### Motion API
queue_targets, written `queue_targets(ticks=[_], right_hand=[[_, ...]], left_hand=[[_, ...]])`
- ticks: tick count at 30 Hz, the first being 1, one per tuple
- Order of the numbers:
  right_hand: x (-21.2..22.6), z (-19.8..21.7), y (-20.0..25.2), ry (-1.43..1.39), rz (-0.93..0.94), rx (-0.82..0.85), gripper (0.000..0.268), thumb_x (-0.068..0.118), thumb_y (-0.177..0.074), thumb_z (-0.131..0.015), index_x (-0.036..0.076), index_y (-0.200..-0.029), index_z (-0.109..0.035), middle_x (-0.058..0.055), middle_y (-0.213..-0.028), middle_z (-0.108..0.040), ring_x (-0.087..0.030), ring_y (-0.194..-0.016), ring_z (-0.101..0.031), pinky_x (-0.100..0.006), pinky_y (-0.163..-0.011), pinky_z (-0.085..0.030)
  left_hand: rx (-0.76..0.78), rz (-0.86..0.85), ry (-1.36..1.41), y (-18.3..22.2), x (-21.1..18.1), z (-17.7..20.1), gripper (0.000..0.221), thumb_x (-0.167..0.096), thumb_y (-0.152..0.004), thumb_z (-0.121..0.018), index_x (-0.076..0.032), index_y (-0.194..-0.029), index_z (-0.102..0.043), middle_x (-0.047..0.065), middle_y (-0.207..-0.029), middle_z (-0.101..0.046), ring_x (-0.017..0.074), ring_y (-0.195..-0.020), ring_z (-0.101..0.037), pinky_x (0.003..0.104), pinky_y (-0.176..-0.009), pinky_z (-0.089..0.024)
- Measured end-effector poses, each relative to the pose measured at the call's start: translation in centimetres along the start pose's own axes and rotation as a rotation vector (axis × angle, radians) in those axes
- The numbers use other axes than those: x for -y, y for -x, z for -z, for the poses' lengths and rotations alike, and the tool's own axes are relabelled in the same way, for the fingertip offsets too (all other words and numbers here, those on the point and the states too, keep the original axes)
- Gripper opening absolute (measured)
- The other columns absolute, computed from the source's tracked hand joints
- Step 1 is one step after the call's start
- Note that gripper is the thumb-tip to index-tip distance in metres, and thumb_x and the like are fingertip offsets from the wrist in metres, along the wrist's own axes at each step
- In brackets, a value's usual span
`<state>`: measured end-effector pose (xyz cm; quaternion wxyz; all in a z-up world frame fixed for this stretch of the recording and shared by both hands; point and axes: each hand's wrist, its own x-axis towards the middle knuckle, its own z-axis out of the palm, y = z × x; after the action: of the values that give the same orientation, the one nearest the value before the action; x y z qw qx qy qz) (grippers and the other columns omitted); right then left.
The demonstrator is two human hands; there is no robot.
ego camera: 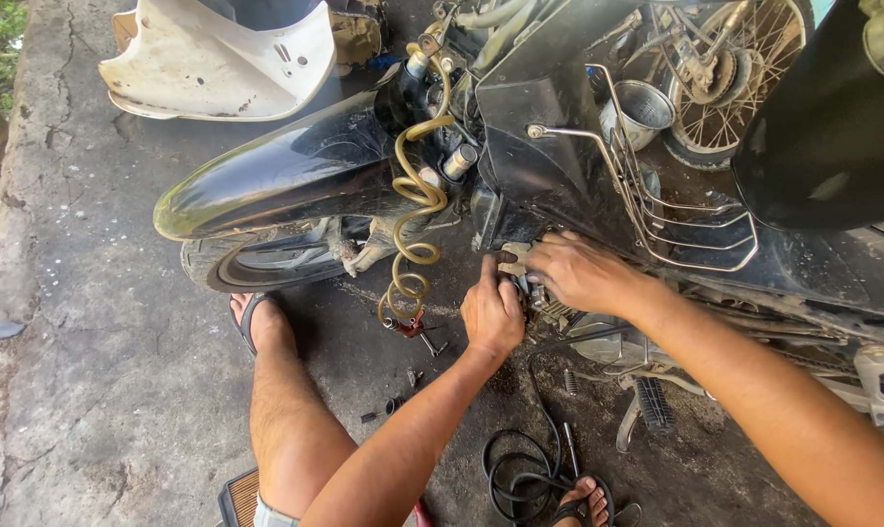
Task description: The person works on the carburetor of a scooter, holding the component and fitting it against the engine intake by hand. They use pliers and a screwdriver to loosen and tighten fasteners, reposition the carburetor, and press it into place on the motorcycle body.
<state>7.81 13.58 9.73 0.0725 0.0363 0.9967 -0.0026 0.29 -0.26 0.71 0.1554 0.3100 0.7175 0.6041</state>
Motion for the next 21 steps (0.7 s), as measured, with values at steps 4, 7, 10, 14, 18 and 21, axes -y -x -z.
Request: queue_targets(ticks=[4, 7, 10, 14, 18, 21], right_hand=[[-1.6, -1.9, 0.1, 0.028, -0.019, 0.103, 0.032, 0.022, -0.097, -0.065, 0.005, -0.124, -0.065, -0.012, -0.119, -0.069, -0.026, -0.117, -0.062, -0.045, -0.113, -0.044], [-1.9, -1.2, 0.2, -0.04, 0.133, -0.12, 0.053, 0.021, -0.087, -0.07, -0.005, -0.133, -0.062, -0.023, -0.116, -0.065, -0.04, -0.118, -0.058, -0.055, -0.105, -0.041], [-1.7, -1.7, 0.2, -0.013, 0.038, -0.045, 0.034, 0.023, -0.091, -0.065, 0.004, -0.119, -0.067, -0.012, -0.118, -0.068, -0.029, -0.117, -0.061, -0.046, -0.109, -0.045], [-0.8, -1.3, 0.4, 0.048, -0.023, 0.066, 0.032, 0.026, -0.097, -0.062, 0.008, -0.123, -0.066, -0.009, -0.12, -0.068, -0.025, -0.118, -0.061, -0.047, -0.113, -0.042], [-1.6, -1.5, 0.1, 0.036, 0.035, 0.039, 0.041, 0.023, -0.09, -0.069, 0.003, -0.126, -0.063, -0.016, -0.119, -0.066, -0.033, -0.121, -0.057, -0.051, -0.11, -0.041], [-1.9, -2.0, 0.1, 0.03, 0.06, -0.012, 0.043, 0.021, -0.087, -0.07, 0.0, -0.124, -0.063, -0.017, -0.119, -0.066, -0.033, -0.12, -0.057, -0.049, -0.108, -0.042]], left_hand=[[0.011, -0.001, -0.03, 0.1, 0.7, -0.5, 0.04, -0.021, -0.091, -0.038, -0.009, -0.126, -0.055, 0.02, -0.08, -0.071, 0.0411, -0.075, -0.069, 0.056, -0.076, -0.051], [0.006, -0.012, -0.042, -0.4, 1.2, -0.9, 0.038, -0.021, -0.092, -0.038, -0.009, -0.124, -0.054, 0.019, -0.081, -0.071, 0.0401, -0.073, -0.069, 0.056, -0.075, -0.051], [-0.014, -0.009, -0.042, -0.3, 1.0, -0.8, 0.039, -0.021, -0.092, -0.038, -0.009, -0.126, -0.053, 0.019, -0.082, -0.071, 0.04, -0.072, -0.069, 0.056, -0.074, -0.052], [0.024, 0.022, -0.047, 0.1, 1.0, -0.9, 0.04, -0.021, -0.091, -0.038, -0.01, -0.126, -0.054, 0.02, -0.08, -0.071, 0.0403, -0.073, -0.069, 0.056, -0.076, -0.051], [-0.008, 0.002, -0.067, -0.2, 1.2, -1.0, 0.04, -0.02, -0.092, -0.039, -0.01, -0.127, -0.054, 0.02, -0.084, -0.071, 0.0411, -0.076, -0.069, 0.056, -0.077, -0.05], [-0.001, 0.023, -0.041, -0.1, 0.5, -0.7, 0.04, -0.019, -0.091, -0.039, -0.011, -0.126, -0.054, 0.018, -0.084, -0.073, 0.0399, -0.076, -0.07, 0.055, -0.077, -0.051]])
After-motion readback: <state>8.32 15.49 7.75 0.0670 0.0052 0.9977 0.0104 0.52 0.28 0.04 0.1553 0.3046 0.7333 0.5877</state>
